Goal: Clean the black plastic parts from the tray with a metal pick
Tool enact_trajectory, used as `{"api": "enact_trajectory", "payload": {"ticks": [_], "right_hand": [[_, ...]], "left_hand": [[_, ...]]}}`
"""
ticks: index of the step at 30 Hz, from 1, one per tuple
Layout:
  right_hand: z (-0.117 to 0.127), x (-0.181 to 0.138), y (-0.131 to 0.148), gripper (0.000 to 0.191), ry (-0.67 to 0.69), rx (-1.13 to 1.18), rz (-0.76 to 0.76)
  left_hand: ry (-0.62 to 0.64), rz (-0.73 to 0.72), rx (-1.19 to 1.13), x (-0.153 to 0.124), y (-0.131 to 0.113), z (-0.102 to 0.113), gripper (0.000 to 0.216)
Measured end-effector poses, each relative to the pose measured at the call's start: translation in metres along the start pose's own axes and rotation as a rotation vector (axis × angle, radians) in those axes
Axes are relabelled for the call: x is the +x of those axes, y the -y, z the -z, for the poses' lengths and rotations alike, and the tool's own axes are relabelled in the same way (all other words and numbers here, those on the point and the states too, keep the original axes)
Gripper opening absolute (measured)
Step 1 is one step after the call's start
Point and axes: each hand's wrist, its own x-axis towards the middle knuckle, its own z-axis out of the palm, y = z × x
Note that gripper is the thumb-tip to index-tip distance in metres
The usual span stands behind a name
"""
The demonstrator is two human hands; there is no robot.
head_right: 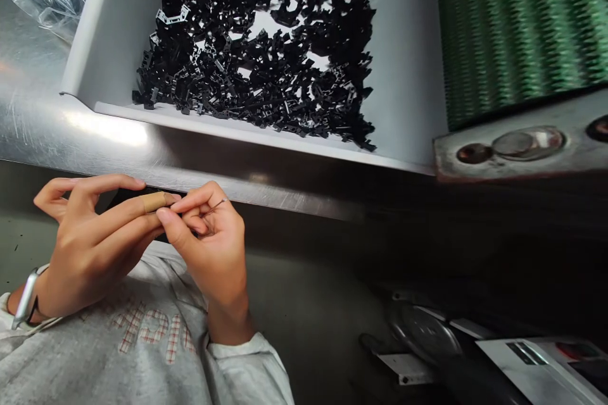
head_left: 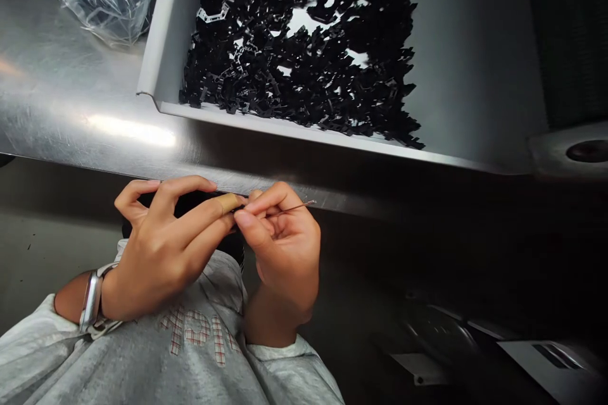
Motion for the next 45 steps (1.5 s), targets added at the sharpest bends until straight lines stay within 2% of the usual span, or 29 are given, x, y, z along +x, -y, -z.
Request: {"api": "enact_trajectory", "payload": {"ticks": [3,6,10,15,19,22,24,26,30,33,36,39,43,45], "right_hand": [[0.0,-0.001,-0.004,0.012,0.031,0.084,-0.009],[0.003,-0.002,-0.007,0.007,0.096,0.161,-0.011],[0.006,-0.004,-0.005,0.012,0.155,0.192,0.023],[0.003,-0.004,-0.005,0.032,0.135,0.097,0.06],[0.004,-0.002,-0.007,0.024,0.189,0.122,0.076],[0.007,0.0,-0.008,0.026,0.214,0.196,0.065],[0.008,0.002,-0.008,0.024,0.216,0.251,0.061],[0.009,0.003,-0.008,0.02,0.223,0.279,0.09],[0.007,0.002,-0.01,0.014,0.211,0.237,0.129],[0.002,-0.002,-0.014,0.014,0.212,0.167,0.122],[-0.002,-0.005,-0.018,0.017,0.254,0.08,0.098],[-0.002,-0.008,-0.02,0.019,0.272,-0.018,0.084],[0.0,-0.01,-0.019,0.021,0.291,-0.091,0.072],[0.0,-0.011,-0.018,0.023,0.307,-0.109,0.05]], "left_hand": [[0.022,-0.103,0.157,0.008,-0.003,0.003,0.016],[0.041,-0.154,0.191,0.015,-0.001,0.006,0.005],[0.088,-0.124,0.139,0.018,0.004,0.006,0.002],[0.094,-0.109,0.109,0.016,0.009,0.0,0.004],[0.1,-0.113,0.051,0.015,0.01,0.001,0.008],[0.123,-0.111,-0.023,0.018,0.012,0.004,0.009],[0.138,-0.078,-0.145,0.019,0.016,0.005,0.01],[0.125,0.004,-0.426,0.019,0.025,0.002,0.012],[-0.072,0.214,-1.209,0.014,0.045,-0.013,0.015],[-0.165,0.293,-1.523,0.011,0.046,-0.024,0.008],[-0.142,0.446,-1.693,0.012,0.036,-0.029,0.008],[-0.137,0.553,-1.763,0.011,0.028,-0.031,0.01],[-0.11,0.498,-1.756,0.006,0.03,-0.034,0.012],[-0.077,0.469,-1.698,0.005,0.033,-0.036,0.023]]}}
